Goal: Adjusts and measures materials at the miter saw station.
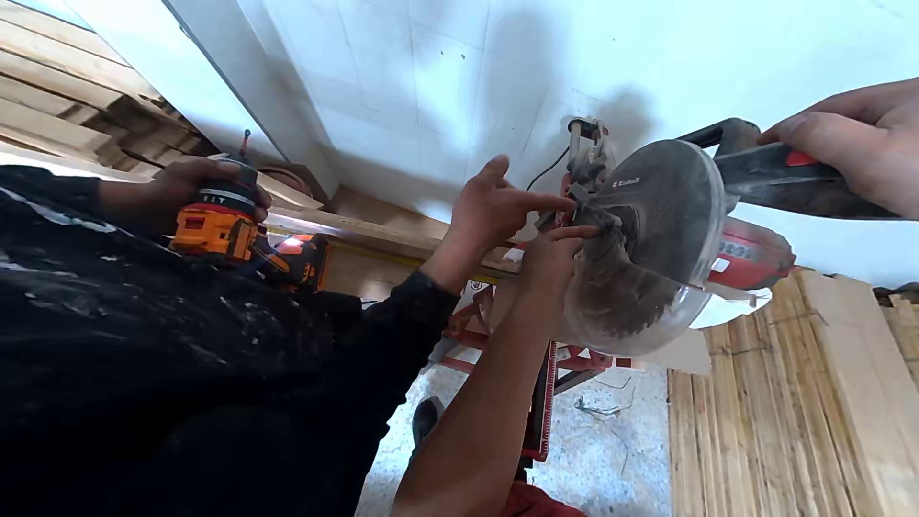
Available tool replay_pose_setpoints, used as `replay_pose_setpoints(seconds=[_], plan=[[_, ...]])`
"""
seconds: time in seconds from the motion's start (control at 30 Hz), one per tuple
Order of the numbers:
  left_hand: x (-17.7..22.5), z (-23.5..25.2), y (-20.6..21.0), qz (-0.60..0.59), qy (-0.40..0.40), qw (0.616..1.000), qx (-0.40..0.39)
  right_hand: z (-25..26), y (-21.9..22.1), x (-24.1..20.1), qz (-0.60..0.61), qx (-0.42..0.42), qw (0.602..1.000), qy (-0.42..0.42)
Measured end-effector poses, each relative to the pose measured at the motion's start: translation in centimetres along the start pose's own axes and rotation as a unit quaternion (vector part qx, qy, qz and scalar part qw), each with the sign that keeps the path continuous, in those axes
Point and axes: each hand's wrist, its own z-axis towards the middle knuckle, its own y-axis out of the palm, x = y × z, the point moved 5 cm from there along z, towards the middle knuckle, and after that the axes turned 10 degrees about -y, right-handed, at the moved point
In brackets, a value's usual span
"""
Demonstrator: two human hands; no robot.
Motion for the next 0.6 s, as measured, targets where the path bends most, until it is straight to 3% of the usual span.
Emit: replay_pose_setpoints(seconds=[0.07,0.13,0.27,0.33,0.43,0.47,0.5,0.53,0.6], plan=[[0.7,1.1,0.8,-0.042,-0.013,0.997,-0.063,-0.3,-0.4,-1.0,-0.006,-0.005,1.000,0.002],[1.7,1.6,1.0,0.052,0.017,0.997,-0.055,-0.8,-1.1,-2.8,-0.011,-0.012,1.000,0.005],[2.0,2.4,2.1,0.062,0.011,0.988,-0.144,-2.1,-3.6,-9.0,-0.018,-0.040,0.999,0.011],[3.4,-1.5,4.1,0.097,0.028,0.988,-0.114,-2.6,-4.7,-11.2,-0.030,-0.050,0.998,0.008],[5.4,-11.2,9.1,0.159,-0.156,0.975,0.022,-3.0,-5.4,-12.4,-0.028,-0.058,0.998,0.026],[3.7,-12.6,9.6,0.169,-0.213,0.962,0.034,-3.2,-5.4,-12.5,-0.023,-0.062,0.997,0.036],[-0.3,-13.6,9.3,0.166,-0.224,0.959,0.048,-3.3,-5.5,-12.6,-0.021,-0.065,0.997,0.043],[-6.2,-13.7,8.1,0.151,-0.166,0.971,0.076,-3.5,-5.5,-12.6,-0.019,-0.066,0.996,0.048],[-12.2,-14.7,6.5,0.110,-0.236,0.962,0.080,-3.5,-5.5,-12.5,-0.016,-0.063,0.997,0.046]])
